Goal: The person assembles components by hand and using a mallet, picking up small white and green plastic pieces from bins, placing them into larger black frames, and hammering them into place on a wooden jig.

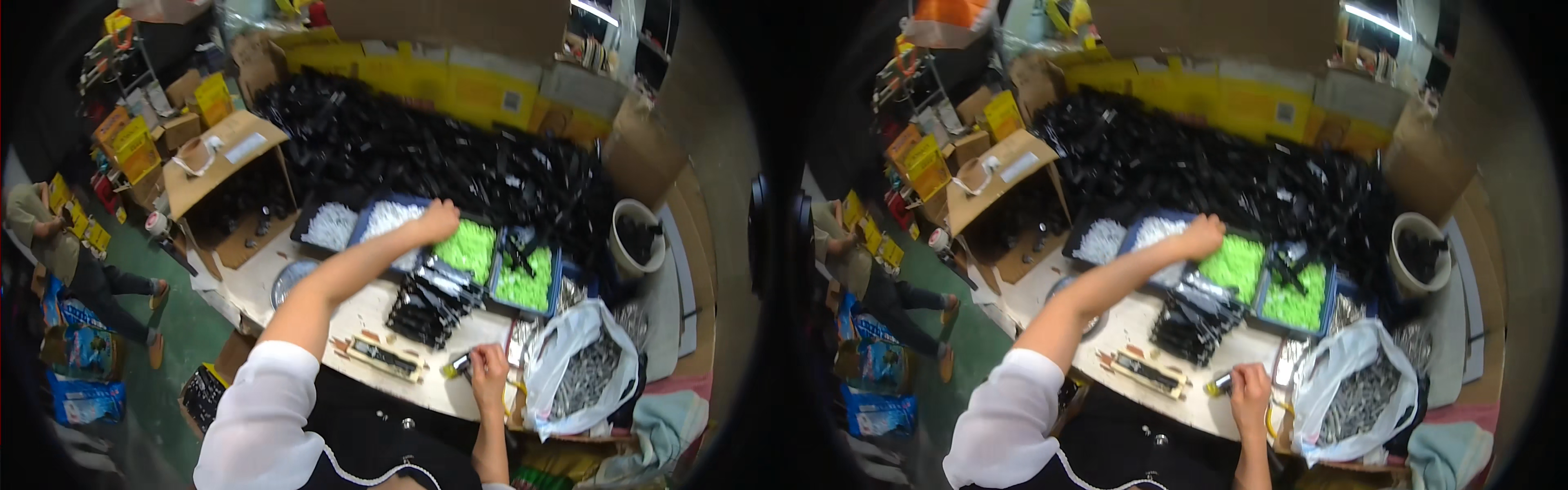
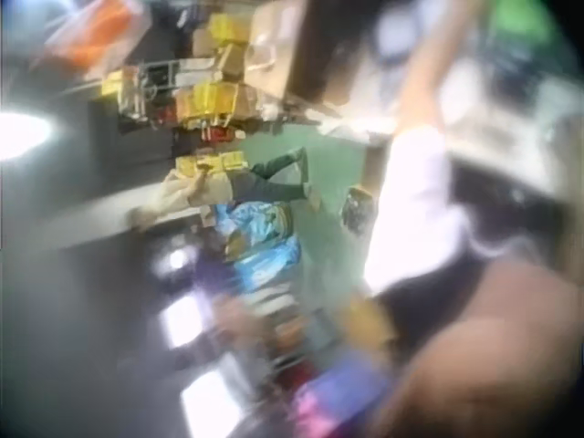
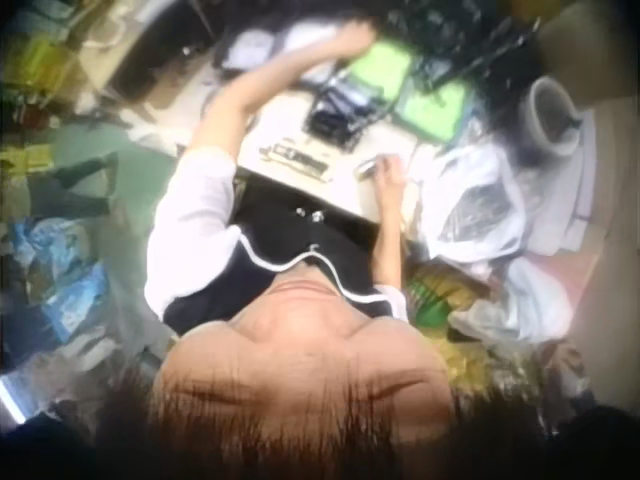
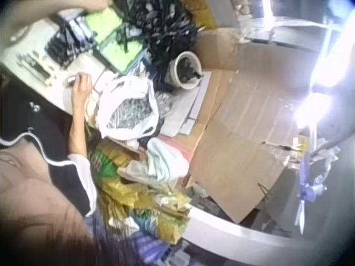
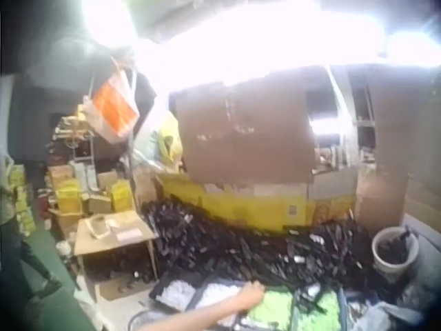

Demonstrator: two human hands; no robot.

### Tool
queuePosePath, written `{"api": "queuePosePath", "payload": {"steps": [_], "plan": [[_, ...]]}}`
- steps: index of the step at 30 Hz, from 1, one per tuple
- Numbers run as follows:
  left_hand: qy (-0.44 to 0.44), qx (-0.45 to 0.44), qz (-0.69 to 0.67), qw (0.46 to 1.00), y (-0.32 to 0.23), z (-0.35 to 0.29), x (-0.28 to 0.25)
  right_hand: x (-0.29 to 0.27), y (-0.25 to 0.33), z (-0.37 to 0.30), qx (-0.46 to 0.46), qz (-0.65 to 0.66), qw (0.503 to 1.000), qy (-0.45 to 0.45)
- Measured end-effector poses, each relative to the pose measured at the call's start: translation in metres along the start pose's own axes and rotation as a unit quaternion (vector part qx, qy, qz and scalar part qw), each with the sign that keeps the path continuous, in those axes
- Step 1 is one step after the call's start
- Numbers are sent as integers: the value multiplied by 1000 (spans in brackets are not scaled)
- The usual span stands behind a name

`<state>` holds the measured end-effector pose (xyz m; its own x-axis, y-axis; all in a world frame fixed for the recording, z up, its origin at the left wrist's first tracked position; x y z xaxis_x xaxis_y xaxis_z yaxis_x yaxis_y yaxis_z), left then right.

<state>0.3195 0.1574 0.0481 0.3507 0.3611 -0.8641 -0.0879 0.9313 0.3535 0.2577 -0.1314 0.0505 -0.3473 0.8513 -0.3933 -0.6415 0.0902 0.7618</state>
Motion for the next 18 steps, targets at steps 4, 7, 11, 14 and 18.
{"api": "queuePosePath", "payload": {"steps": [4, 7, 11, 14, 18], "plan": [[16, -58, -111, 992, 5, -1, -17, 7, 6, 3, -14, 3, 1000, -2], [13, -81, -134, 988, 19, 0, -24, 15, 11, 12, -3, 18, 1000, 1], [-19, -75, -124, 989, 22, -3, -9, 15, 11, 11, -6, 5, 1000, 14], [-96, -101, -192, 972, 27, -3, -23, 10, 11, 8, -1, 5, 1000, 12], [-138, -341, -594, 716, 29, -25, -79, -3, 10, 1, 55, 21, 998, 8]]}}
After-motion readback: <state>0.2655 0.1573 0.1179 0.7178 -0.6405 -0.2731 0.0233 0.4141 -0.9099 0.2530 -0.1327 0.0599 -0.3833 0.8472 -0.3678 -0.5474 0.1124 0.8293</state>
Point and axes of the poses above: each hand's wrist, its own z-axis towards the middle knuckle, its own x-axis out of the palm, y = z × x, the point moved 7 cm from there along z, towards the middle knuckle, and after that the axes turned 12 degrees about -y, right-handed, at the moved point
